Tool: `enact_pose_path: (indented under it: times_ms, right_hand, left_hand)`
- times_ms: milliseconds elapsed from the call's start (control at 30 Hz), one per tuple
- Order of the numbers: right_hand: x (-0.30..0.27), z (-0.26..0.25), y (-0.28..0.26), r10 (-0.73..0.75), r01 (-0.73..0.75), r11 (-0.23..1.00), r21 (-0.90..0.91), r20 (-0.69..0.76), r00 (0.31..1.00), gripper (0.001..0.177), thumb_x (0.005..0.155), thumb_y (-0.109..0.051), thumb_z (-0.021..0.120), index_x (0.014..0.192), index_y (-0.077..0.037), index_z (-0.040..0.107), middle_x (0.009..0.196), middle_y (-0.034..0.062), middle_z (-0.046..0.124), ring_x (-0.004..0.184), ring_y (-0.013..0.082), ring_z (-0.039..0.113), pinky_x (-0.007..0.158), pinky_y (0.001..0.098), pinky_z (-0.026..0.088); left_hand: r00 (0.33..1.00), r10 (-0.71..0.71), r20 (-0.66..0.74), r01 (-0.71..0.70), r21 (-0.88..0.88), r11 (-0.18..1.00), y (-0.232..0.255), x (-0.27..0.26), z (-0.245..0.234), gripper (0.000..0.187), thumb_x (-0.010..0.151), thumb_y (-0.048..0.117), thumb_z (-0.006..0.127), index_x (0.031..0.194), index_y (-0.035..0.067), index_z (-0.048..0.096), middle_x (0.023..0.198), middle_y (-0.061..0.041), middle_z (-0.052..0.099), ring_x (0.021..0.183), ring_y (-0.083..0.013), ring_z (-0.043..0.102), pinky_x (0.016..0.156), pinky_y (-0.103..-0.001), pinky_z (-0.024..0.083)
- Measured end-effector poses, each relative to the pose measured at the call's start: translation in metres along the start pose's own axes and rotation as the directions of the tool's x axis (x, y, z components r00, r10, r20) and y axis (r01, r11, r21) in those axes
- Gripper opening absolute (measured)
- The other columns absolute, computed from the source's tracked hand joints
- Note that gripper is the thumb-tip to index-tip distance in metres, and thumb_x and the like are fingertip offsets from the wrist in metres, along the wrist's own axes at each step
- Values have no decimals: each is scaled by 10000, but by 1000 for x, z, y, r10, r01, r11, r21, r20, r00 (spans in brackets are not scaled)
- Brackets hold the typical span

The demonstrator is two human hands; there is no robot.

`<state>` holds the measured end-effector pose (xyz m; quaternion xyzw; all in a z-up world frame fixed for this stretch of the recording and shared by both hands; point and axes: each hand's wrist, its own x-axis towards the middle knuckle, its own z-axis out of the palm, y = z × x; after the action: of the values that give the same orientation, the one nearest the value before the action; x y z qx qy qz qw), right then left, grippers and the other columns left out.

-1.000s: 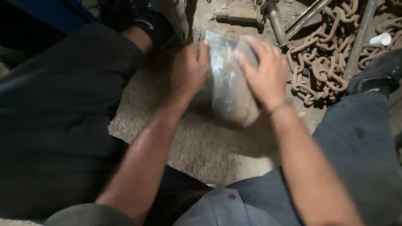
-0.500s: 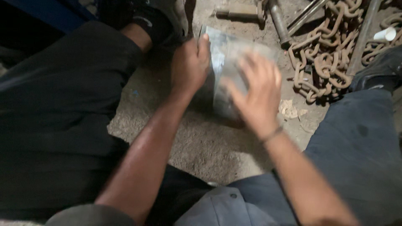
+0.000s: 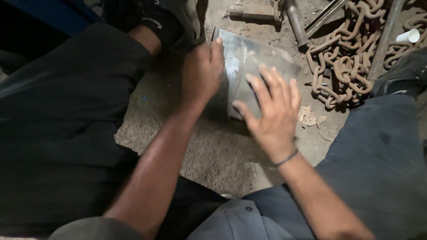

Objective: The person scrapes the surface of a cylindrical metal object with a flat metal tool while sitting on the floor. They rotate the object to access different areas and continue scraping throughout the clip.

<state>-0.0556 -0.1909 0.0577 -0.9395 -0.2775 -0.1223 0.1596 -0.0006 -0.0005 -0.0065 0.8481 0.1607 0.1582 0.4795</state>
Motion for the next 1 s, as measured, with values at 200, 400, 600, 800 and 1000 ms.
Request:
enact_pose_path:
  times_ms: [200, 400, 600, 800, 1000]
  right_hand:
    - [71, 20, 34, 155, -195, 941, 277, 161, 975, 498, 943, -509, 761, 1291, -162, 680, 1349, 92, 675, 1301, 306, 587, 1144, 499, 399]
    - [12, -8, 17, 69, -74, 984, 162, 34, 997, 471, 971, -387, 776, 1361, -142, 677, 1443, 112, 613, 1406, 310, 523, 1220, 575, 276]
    - [2, -3, 2, 55, -56, 985, 161, 5, 998, 499, 959, -384, 797, 1370, -137, 658, 1492, 116, 577, 1452, 328, 486, 1239, 581, 255]
    - [55, 20, 10, 17, -40, 964, 264, 87, 996, 485, 955, -407, 789, 1367, -183, 666, 1459, 74, 616, 1428, 292, 511, 1253, 558, 289]
    - [-19, -16, 8, -49, 47, 997, 66, 34, 998, 519, 954, -470, 772, 1369, -181, 655, 1512, 123, 557, 1470, 349, 485, 1284, 592, 238]
  left_hand:
    - [1000, 25, -1, -25, -3, 1000, 4, -3, -5, 401, 1038, 350, 530, 863, 44, 722, 839, -248, 696, 785, -473, 679, 638, -558, 504]
    - [999, -42, 4, 42, 68, 997, -3, 3, 1, 428, 1016, 393, 535, 826, 61, 727, 832, -239, 709, 800, -470, 687, 655, -561, 524]
    - [994, -108, -3, 108, 45, 993, 3, 3, 2, 460, 1022, 418, 528, 878, 36, 741, 879, -264, 698, 877, -471, 692, 708, -555, 531]
    - [968, -227, 107, 227, 19, 974, 18, 6, -11, 486, 984, 466, 499, 951, 48, 745, 941, -252, 718, 921, -469, 696, 764, -542, 530]
    - [965, -240, 103, 248, -73, 966, -2, 12, 2, 527, 964, 503, 455, 960, 59, 738, 961, -240, 725, 931, -460, 683, 795, -514, 514]
